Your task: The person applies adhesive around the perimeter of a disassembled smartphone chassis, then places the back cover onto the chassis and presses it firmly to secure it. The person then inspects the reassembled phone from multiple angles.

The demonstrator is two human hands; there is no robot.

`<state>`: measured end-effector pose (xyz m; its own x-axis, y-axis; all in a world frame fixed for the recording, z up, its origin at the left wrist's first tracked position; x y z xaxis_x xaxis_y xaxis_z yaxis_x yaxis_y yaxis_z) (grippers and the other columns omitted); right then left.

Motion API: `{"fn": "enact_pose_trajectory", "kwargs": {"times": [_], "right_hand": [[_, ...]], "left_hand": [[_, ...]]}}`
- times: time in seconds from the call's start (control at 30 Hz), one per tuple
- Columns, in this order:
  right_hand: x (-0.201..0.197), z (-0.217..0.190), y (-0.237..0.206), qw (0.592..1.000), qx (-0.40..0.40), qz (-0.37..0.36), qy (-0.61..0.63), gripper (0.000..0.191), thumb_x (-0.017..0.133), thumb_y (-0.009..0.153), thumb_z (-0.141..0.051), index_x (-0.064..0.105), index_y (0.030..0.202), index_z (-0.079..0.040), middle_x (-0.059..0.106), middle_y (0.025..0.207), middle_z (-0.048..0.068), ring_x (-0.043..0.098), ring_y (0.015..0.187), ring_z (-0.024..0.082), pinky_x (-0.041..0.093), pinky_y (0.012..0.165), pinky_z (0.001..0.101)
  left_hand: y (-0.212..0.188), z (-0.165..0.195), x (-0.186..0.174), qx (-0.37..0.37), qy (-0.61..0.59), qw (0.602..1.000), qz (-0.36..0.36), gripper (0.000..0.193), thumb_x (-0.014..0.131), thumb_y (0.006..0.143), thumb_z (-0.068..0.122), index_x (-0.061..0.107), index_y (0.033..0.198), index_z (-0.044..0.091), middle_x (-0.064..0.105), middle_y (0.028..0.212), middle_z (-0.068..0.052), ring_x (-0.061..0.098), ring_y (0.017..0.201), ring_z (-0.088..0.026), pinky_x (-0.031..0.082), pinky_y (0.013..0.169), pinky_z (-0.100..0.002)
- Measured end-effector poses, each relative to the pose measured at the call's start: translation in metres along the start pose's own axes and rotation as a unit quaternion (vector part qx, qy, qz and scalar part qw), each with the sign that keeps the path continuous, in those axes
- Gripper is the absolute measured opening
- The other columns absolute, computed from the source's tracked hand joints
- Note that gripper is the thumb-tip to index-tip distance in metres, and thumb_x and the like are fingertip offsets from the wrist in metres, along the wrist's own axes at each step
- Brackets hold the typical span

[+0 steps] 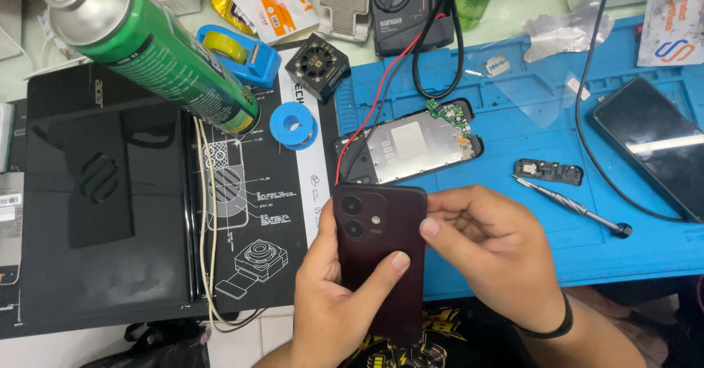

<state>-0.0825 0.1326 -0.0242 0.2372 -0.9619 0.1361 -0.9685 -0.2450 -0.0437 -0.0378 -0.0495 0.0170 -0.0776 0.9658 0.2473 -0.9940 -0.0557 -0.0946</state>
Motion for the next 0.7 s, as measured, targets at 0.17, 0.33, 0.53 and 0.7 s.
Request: {"fn": "enact_pose_trajectory", "kwargs": {"times": [0.17, 0.33, 0.53, 0.7], "right_hand": [[-0.002, 0.001, 0.000, 0.999, 0.022, 0.027, -0.026, 0.022, 0.070, 0.097, 0.001, 0.072, 0.117, 0.010, 0.073, 0.100, 0.016, 0.067, 0.088, 0.017, 0.056, 0.078, 0.0319], [0.003, -0.017, 0.006, 0.988, -0.069, -0.137, 0.037, 0.050, 0.072, 0.088, 0.003, 0.054, 0.134, 0.007, 0.066, 0.121, 0.012, 0.066, 0.108, 0.017, 0.056, 0.097, 0.0322], [-0.003, -0.017, 0.008, 0.999, 0.024, -0.044, 0.003, 0.021, 0.068, 0.095, 0.000, 0.066, 0.114, 0.009, 0.073, 0.096, 0.013, 0.070, 0.088, 0.019, 0.058, 0.081, 0.0333], [-0.002, -0.010, 0.007, 0.999, 0.039, -0.028, 0.007, 0.017, 0.062, 0.098, -0.004, 0.069, 0.108, 0.007, 0.076, 0.090, 0.009, 0.072, 0.080, 0.017, 0.061, 0.074, 0.0328]], "left_hand": [[-0.001, 0.003, 0.002, 0.015, 0.005, 1.000, -0.005, 0.073, 0.070, 0.088, -0.008, 0.036, 0.152, -0.004, 0.068, 0.129, -0.015, 0.068, 0.118, -0.018, 0.055, 0.102, -0.032], [0.003, 0.004, -0.003, 0.004, -0.050, 0.999, 0.000, 0.066, 0.068, 0.091, -0.005, 0.039, 0.150, -0.004, 0.071, 0.127, -0.015, 0.072, 0.116, -0.020, 0.059, 0.102, -0.034], [0.002, 0.001, 0.001, 0.002, -0.015, 1.000, -0.005, 0.068, 0.072, 0.089, -0.006, 0.042, 0.150, -0.004, 0.070, 0.123, -0.014, 0.069, 0.111, -0.016, 0.057, 0.096, -0.031], [0.005, 0.002, 0.002, 0.007, 0.003, 1.000, 0.007, 0.066, 0.072, 0.088, -0.006, 0.043, 0.148, -0.004, 0.071, 0.121, -0.012, 0.071, 0.109, -0.016, 0.058, 0.095, -0.030]]}}
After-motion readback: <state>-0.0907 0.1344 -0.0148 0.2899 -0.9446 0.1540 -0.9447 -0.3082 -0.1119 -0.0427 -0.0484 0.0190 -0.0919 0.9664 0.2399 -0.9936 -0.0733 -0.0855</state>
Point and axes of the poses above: each hand's wrist, its own y-axis towards the middle knuckle, its own x-axis out of the palm, z = x × y, the point moved 2 cm from there along y, towards the middle knuckle
